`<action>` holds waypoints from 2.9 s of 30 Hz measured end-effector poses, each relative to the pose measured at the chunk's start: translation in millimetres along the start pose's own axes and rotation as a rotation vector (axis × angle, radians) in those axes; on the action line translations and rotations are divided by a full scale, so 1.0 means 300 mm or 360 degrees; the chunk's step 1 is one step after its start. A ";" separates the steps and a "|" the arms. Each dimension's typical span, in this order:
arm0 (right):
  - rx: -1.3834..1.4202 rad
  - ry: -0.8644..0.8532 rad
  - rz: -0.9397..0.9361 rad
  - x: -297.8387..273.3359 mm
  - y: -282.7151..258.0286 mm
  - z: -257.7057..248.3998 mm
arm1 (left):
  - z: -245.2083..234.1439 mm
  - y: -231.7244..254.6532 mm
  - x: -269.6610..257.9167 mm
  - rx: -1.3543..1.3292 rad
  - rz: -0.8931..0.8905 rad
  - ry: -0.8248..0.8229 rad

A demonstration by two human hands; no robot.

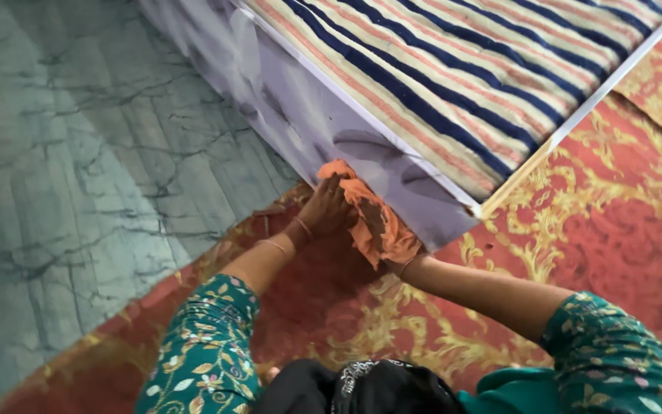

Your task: The person wipes the side of a bed frame with a cloth. They move along the length of the bed, cleaning the surface with a back-and-forth motion.

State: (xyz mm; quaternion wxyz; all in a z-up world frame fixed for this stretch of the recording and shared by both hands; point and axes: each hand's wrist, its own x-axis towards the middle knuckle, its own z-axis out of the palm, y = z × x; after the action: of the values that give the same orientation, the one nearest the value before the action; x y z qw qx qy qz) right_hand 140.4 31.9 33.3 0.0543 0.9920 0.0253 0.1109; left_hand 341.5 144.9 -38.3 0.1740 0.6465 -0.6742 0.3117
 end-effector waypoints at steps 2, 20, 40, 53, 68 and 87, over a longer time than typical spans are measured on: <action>-0.0119 -0.0085 0.0020 0.034 -0.039 0.001 | 0.068 -0.007 -0.048 -0.0030 -0.0008 0.0028; -0.0444 -0.0418 0.0067 0.104 -0.213 -0.141 | 0.085 0.170 -0.138 -0.0584 -0.0353 -0.0356; -0.0889 0.0257 0.0216 0.089 -0.211 -0.607 | -0.163 -0.081 0.288 -0.0635 -0.0079 0.0494; -0.0834 0.0223 -0.0312 0.011 -0.111 -0.672 | -0.271 -0.101 0.226 -0.0101 0.0180 0.0296; -0.2009 0.0137 0.0355 0.096 -0.065 -0.327 | -0.265 -0.258 0.306 -0.0232 0.0548 0.0486; 0.0325 -0.0240 0.1037 0.251 -0.190 0.133 | 0.487 -0.456 -0.028 -0.0186 0.1426 0.0392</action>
State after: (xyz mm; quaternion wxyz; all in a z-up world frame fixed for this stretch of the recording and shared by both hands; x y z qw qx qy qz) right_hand 220.6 88.9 4.5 -0.0817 0.9537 -0.2857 0.0458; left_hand 501.2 61.2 -125.9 0.1371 0.2391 -0.8777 0.3921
